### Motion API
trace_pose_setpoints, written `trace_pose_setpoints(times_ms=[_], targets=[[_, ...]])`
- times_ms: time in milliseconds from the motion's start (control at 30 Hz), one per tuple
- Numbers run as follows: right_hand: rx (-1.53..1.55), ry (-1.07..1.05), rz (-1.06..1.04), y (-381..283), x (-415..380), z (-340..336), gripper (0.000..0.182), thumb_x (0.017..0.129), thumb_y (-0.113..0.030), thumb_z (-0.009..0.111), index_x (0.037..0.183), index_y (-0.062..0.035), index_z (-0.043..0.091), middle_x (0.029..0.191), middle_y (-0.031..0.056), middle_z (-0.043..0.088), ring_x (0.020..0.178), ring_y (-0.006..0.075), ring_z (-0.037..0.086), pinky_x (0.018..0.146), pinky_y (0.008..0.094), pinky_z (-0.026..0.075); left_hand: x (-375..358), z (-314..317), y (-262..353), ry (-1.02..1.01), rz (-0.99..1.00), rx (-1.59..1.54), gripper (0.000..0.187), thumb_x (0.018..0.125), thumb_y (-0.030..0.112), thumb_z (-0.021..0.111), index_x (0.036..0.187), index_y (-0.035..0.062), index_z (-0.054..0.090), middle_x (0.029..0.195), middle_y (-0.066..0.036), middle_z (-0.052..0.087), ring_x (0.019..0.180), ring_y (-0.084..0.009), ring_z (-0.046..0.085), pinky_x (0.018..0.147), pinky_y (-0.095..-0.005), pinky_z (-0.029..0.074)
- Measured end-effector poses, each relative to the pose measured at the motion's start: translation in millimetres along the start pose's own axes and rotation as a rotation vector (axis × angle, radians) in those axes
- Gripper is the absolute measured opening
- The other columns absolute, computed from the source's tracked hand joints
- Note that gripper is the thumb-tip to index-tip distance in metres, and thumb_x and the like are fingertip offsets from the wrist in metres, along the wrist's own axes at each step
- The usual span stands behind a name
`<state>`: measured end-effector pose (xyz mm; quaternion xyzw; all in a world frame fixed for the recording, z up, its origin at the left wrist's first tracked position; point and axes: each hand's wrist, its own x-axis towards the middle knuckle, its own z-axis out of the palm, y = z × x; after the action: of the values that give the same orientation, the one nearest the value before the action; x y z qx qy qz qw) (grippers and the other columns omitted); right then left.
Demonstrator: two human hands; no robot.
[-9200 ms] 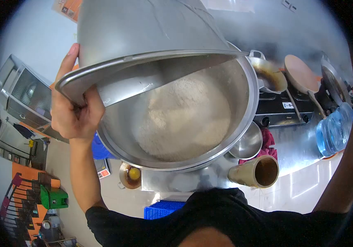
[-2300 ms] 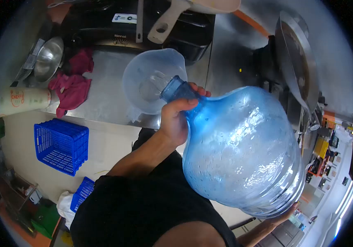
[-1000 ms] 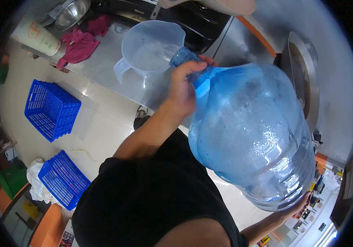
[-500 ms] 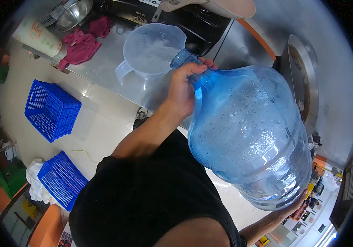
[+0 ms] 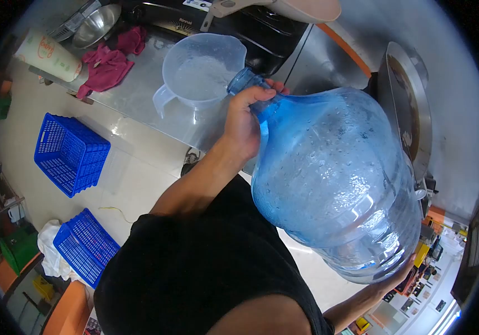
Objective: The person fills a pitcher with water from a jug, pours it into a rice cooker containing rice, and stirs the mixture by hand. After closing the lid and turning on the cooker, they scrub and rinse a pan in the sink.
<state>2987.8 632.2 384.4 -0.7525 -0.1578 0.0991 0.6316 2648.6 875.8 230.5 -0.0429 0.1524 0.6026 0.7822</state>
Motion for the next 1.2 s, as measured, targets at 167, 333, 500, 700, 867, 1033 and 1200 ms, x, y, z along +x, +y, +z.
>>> trace_pose_setpoints(times_ms=[167,333,500,700,867,1033,1200], targets=[[-0.035,-0.094,-0.068,-1,-1,3,0.073,0.087,-0.052,0.052,0.137,-0.0021,0.035,0.136,0.0167,0.039,0.125,0.0305,0.038,0.106,0.043,0.024,-1,-1,2,0.018,-0.015,0.009,0.019,0.07,0.011,0.062,0.089,0.0067,0.06,0.096,-0.007,0.062,0.1,-0.0259,0.057,0.094,-0.0436,0.043],[-0.024,-0.138,-0.078,-8,-4,12,0.072,0.087,-0.052,0.052,0.136,-0.0004,0.035,0.137,0.0182,0.038,0.125,0.0309,0.038,0.105,0.0433,0.026,-2,-2,4,0.022,0.0,0.004,0.022,0.069,0.009,0.063,0.091,0.0048,0.058,0.095,-0.01,0.061,0.098,-0.0247,0.057,0.091,-0.0415,0.046],[-0.07,-0.088,-0.077,-4,-5,17,0.074,0.086,-0.052,0.052,0.135,0.0015,0.035,0.135,0.0189,0.039,0.124,0.0303,0.039,0.103,0.0433,0.028,1,-1,4,0.01,-0.022,-0.039,0.022,0.07,0.008,0.062,0.091,0.0052,0.058,0.095,-0.01,0.061,0.098,-0.0244,0.057,0.091,-0.0412,0.046],[-0.104,-0.111,-0.016,-1,-1,16,0.073,0.086,-0.053,0.053,0.133,0.0017,0.04,0.132,0.0161,0.043,0.122,0.0291,0.041,0.101,0.0429,0.031,2,-2,5,0.02,-0.024,-0.03,0.021,0.07,0.007,0.062,0.09,0.0055,0.058,0.095,-0.01,0.061,0.097,-0.0248,0.057,0.091,-0.0408,0.045],[-0.125,-0.023,-0.009,0,-4,30,0.08,0.082,-0.055,0.057,0.133,0.0045,0.04,0.133,0.0181,0.044,0.122,0.0298,0.043,0.103,0.0412,0.031,1,4,8,0.04,-0.027,-0.051,0.021,0.07,0.005,0.062,0.09,0.0058,0.057,0.095,-0.009,0.061,0.097,-0.0248,0.056,0.091,-0.0407,0.045],[-0.058,-0.096,-0.004,15,6,25,0.078,0.084,-0.054,0.054,0.134,0.0041,0.039,0.133,0.0184,0.044,0.122,0.03,0.043,0.103,0.0429,0.031,0,7,10,0.034,-0.01,0.009,0.021,0.069,0.005,0.061,0.09,0.0061,0.058,0.096,-0.009,0.061,0.098,-0.0242,0.055,0.091,-0.0402,0.045],[-0.031,-0.188,0.078,18,8,23,0.075,0.086,-0.053,0.05,0.136,0.0004,0.035,0.136,0.0169,0.039,0.124,0.0304,0.04,0.101,0.0452,0.032,3,6,9,0.048,-0.023,0.015,0.021,0.069,0.005,0.062,0.09,0.0065,0.058,0.097,-0.009,0.061,0.097,-0.0238,0.056,0.09,-0.0394,0.045]])
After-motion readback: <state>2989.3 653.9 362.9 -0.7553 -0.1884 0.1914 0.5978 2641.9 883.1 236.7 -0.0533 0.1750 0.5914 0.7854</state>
